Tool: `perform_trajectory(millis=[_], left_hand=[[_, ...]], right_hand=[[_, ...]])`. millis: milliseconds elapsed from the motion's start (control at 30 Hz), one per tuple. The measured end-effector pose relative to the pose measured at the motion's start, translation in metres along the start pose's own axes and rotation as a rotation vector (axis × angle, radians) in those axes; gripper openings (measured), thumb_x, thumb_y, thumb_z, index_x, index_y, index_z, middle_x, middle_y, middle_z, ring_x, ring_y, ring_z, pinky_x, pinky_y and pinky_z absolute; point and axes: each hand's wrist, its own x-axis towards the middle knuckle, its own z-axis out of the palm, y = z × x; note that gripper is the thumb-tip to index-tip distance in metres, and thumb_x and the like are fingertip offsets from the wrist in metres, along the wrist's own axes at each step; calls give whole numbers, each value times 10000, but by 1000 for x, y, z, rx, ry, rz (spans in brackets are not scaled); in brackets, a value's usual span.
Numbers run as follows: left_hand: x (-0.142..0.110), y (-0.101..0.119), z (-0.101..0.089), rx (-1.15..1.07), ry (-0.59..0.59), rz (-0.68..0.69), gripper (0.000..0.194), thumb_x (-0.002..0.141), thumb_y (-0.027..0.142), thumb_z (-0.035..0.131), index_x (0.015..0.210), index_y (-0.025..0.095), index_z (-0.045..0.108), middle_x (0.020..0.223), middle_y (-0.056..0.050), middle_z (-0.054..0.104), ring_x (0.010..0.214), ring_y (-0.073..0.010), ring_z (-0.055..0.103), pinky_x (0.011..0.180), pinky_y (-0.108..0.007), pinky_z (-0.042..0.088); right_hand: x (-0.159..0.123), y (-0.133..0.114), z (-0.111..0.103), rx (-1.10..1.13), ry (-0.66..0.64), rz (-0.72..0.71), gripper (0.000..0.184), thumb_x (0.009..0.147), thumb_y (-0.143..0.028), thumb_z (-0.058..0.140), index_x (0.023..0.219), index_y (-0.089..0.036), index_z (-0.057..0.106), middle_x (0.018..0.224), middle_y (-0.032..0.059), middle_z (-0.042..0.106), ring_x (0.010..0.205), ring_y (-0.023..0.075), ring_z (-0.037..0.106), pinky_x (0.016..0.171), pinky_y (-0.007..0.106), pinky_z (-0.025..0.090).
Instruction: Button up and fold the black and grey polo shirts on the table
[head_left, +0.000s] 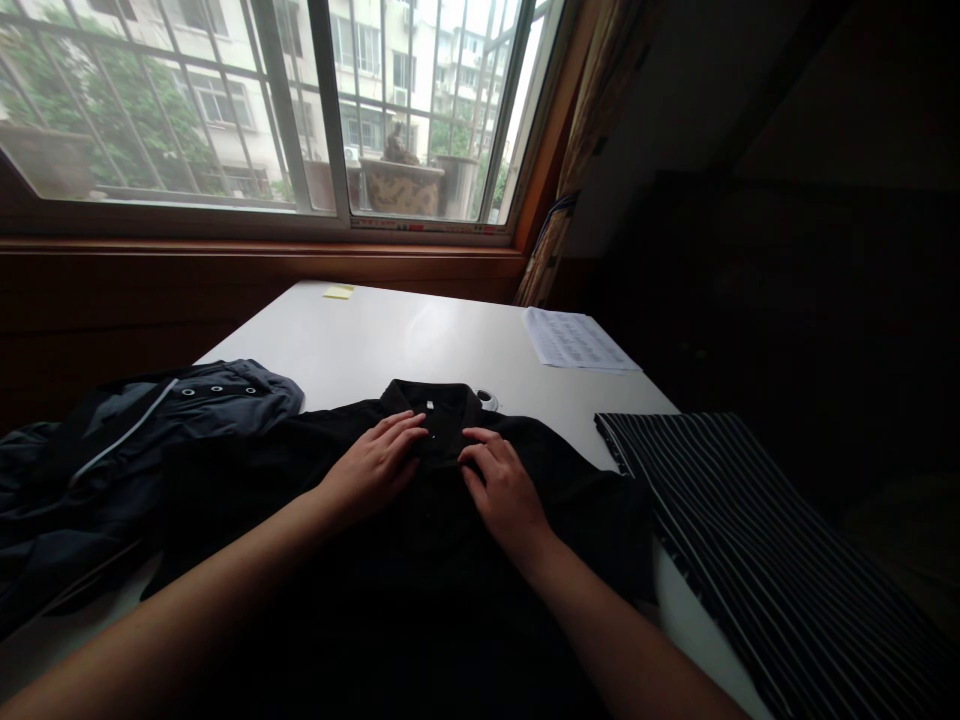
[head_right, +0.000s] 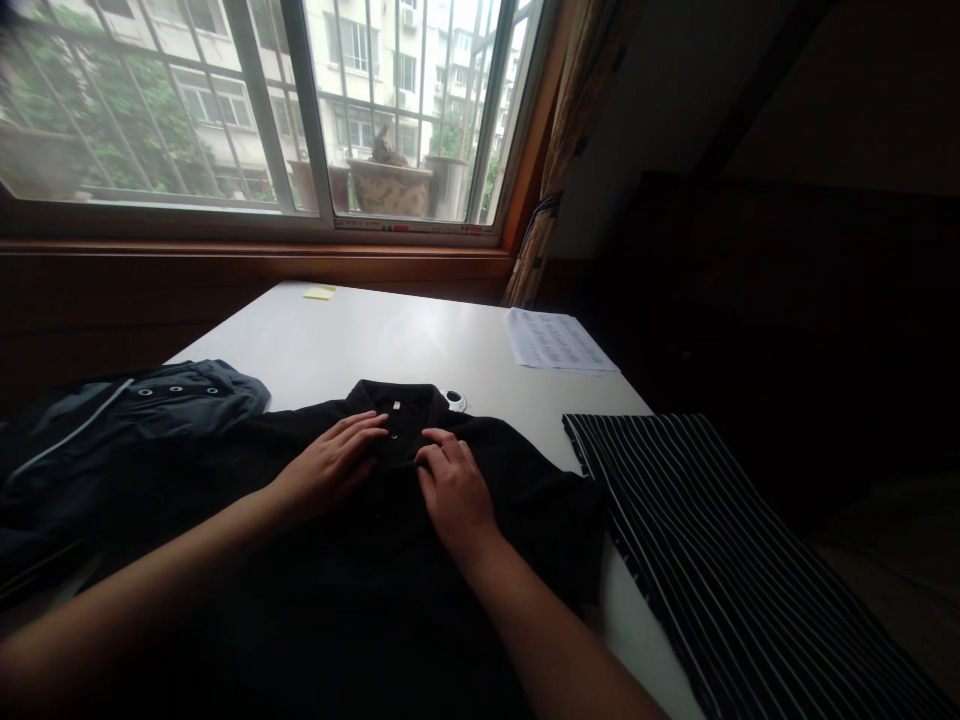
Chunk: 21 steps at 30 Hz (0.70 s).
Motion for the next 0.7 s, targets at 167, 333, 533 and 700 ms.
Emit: perform_trajectory(millis=[167, 333, 533, 700], left_hand=[[-3, 1, 1, 179, -80, -122, 391, 1035, 390, 439, 1395, 253, 509, 1500, -69, 510, 1335, -304, 457, 998, -510, 475], [-3, 1, 1, 184, -61, -126, 425, 1039, 360, 436, 1451, 267, 481, 1461, -53, 541, 1254, -270, 478, 1065, -472, 425], [-3, -1, 3, 191, -112, -139, 432, 1036, 391, 438, 1460, 320, 481, 1542, -12, 462, 1285, -276, 431, 1097, -492, 389], [-2, -4, 4, 134, -88, -137, 442, 1043, 386, 414, 1473, 292, 460, 1504, -23, 509, 1284, -268, 421, 1098, -482, 382]], right_hand=[[0, -1, 0, -22, -26, -14, 142, 941, -111, 566, 990, -237, 612, 963, 45, 675, 937, 250, 585, 865, 412, 513], [0, 0, 1, -29, -33, -26, 217, 926, -67, 562, 1025, -238, 650, 981, 44, 687, 929, 246, 587, 869, 401, 513], [0, 4, 3, 20, -14, -18, 264, 897, -29, 560, 967, -239, 704, 992, 37, 698, 950, 225, 630, 901, 373, 526], [1, 3, 2, 125, 23, 6, 267, 873, -23, 547, 938, -236, 694, 1002, 37, 701, 959, 208, 666, 905, 356, 538]])
